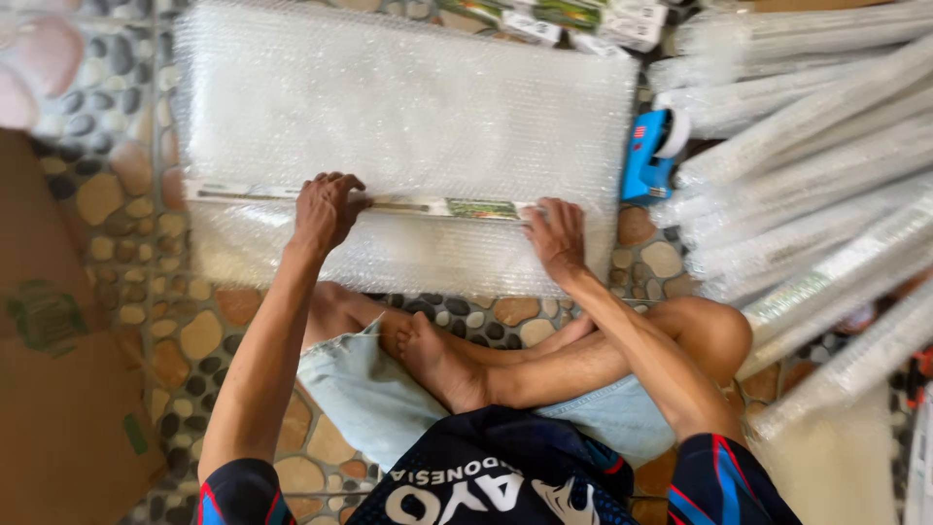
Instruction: The person wraps long, thin items in bubble wrap while sitting on the floor. They roll the items in the bubble wrap and secure them with tape using a tape dispenser. The wrapped items are then placed in a pile nearby.
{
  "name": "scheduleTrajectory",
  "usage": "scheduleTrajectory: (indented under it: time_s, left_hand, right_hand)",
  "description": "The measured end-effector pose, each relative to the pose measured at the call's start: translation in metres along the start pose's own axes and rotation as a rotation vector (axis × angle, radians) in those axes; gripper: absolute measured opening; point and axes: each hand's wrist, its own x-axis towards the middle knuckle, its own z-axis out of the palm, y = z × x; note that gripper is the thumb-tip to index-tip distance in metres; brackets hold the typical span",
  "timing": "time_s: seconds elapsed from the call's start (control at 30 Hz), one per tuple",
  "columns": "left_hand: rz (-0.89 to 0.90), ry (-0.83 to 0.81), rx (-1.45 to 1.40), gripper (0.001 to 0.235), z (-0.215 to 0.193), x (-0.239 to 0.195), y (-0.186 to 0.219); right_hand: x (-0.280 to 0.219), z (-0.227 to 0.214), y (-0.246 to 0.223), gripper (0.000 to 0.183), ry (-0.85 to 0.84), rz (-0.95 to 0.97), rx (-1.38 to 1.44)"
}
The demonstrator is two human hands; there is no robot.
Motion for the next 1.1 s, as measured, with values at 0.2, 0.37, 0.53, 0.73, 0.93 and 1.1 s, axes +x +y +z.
scheduleTrajectory:
  time_s: [0.2,0.37,0.53,0.73,0.93,1.1]
  left_hand:
    - [-0.048,0.186,0.226,0.035,-0.023,-0.053,-0.127]
    - [-0.225,0.303,0.106,0.018,-0.064,-0.067,-0.208]
    - [-0.484,0.374,-0.725,0.027,-0.085,-0.061,-0.237]
    - [-0.441,0.439,-1.043,0.026,-0.015,-0.052,-0.291]
    - [-0.535,0.515,-0.973,0.018,-0.014,-0.028,-0.282]
    - [-0.544,0.964,0.044,0.04,-0.033,-0.02,-0.213]
  right_hand:
    - [0.007,-0.016,-0.002,0.043,-0.004,0.015,-0.013]
    - [0.006,-0.01,-0.006,0.041,0.035,0.046,-0.023]
    - [0.004,-0.007,-0.005,0.042,0.042,0.051,-0.066]
    - [0.007,-0.012,-0.011,0.048,0.006,0.108,-0.049]
    - [0.023,-0.025,-0.016,0.05,-0.126,0.199,-0.013]
    - [0.021,-0.025,-0.007,0.059,-0.218,0.266,0.013]
